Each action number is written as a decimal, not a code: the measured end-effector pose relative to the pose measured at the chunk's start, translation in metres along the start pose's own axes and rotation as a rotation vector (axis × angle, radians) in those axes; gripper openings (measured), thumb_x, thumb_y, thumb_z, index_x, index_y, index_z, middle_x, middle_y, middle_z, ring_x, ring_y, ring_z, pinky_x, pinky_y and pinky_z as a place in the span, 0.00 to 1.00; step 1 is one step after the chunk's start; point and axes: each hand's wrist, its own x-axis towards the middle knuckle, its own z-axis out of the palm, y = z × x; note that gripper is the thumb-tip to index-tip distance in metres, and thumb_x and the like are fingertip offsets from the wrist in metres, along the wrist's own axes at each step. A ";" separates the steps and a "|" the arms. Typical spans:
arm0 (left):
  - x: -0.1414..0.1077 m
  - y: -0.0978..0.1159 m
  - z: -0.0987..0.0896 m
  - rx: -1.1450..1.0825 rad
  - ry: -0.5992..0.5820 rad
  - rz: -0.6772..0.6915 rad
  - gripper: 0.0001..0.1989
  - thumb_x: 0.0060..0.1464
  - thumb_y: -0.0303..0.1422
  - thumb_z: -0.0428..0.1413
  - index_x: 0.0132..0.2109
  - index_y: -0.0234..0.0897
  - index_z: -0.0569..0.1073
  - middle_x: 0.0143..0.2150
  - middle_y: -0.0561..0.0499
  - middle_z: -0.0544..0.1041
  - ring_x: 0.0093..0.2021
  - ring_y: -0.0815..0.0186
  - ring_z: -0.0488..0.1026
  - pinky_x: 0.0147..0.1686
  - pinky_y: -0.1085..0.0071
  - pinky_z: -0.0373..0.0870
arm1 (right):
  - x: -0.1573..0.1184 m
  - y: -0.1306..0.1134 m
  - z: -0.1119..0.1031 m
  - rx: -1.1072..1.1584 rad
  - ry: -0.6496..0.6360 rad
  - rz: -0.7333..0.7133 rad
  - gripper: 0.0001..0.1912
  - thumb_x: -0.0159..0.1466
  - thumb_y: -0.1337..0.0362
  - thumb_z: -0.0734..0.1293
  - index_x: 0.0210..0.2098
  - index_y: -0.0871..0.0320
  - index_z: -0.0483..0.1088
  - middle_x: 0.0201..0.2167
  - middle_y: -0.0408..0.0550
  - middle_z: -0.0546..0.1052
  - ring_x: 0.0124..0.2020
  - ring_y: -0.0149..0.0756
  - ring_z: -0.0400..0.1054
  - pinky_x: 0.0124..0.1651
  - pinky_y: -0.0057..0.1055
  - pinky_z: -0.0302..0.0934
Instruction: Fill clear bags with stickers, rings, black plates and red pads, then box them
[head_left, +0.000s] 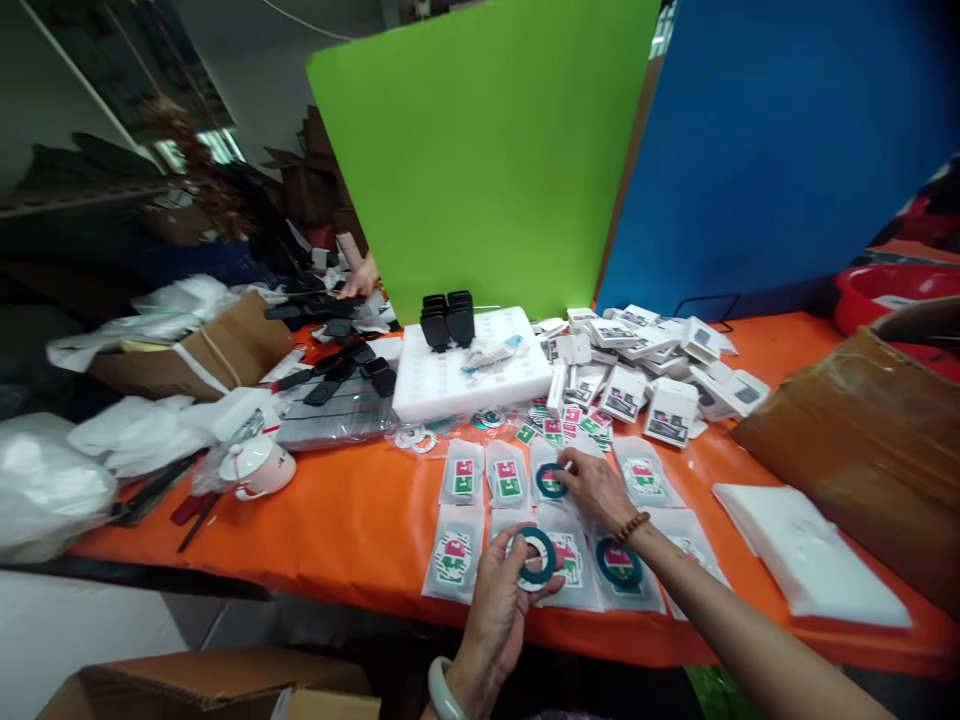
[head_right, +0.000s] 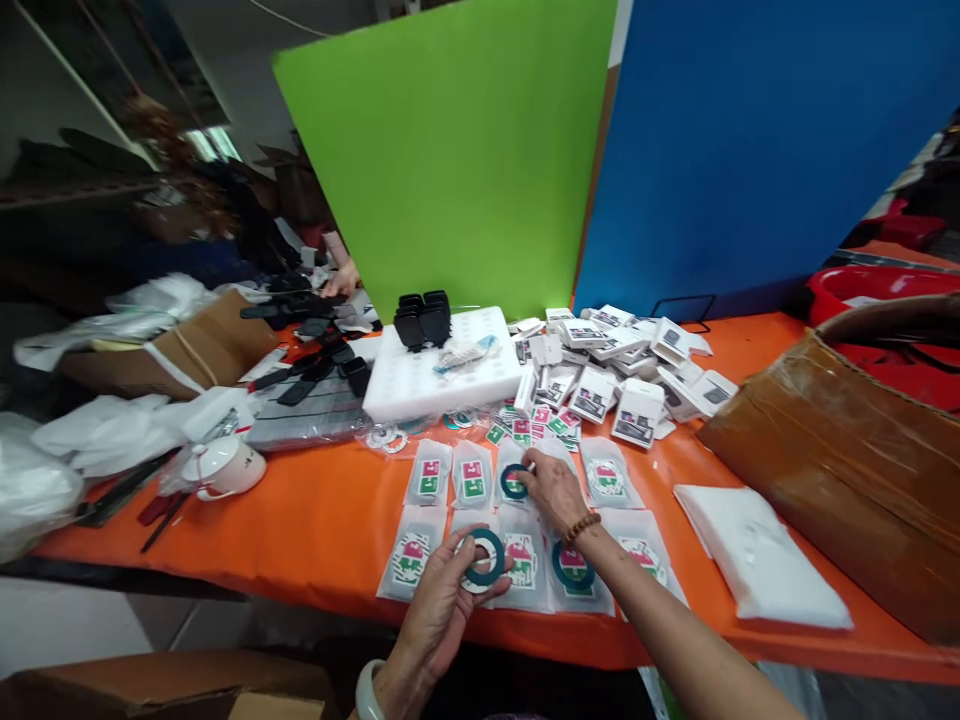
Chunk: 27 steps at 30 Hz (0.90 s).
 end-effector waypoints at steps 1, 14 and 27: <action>0.000 0.001 -0.002 -0.006 -0.007 0.001 0.24 0.41 0.40 0.68 0.44 0.34 0.71 0.33 0.49 0.76 0.36 0.58 0.78 0.35 0.66 0.76 | 0.000 0.000 0.002 -0.074 -0.005 -0.004 0.07 0.60 0.60 0.62 0.31 0.56 0.68 0.21 0.44 0.71 0.29 0.38 0.67 0.31 0.30 0.53; 0.005 0.008 -0.004 0.088 0.026 0.090 0.25 0.39 0.42 0.68 0.41 0.31 0.73 0.34 0.44 0.78 0.32 0.59 0.77 0.22 0.73 0.71 | -0.044 -0.041 -0.017 0.529 -0.415 -0.010 0.13 0.56 0.54 0.68 0.30 0.59 0.71 0.23 0.42 0.71 0.24 0.30 0.62 0.27 0.26 0.53; -0.001 0.013 -0.014 0.035 0.124 0.098 0.28 0.35 0.43 0.69 0.41 0.32 0.70 0.29 0.46 0.78 0.29 0.58 0.78 0.23 0.73 0.71 | -0.020 -0.049 -0.002 0.771 -0.319 0.135 0.12 0.50 0.57 0.69 0.24 0.59 0.66 0.18 0.38 0.65 0.17 0.23 0.50 0.21 0.24 0.45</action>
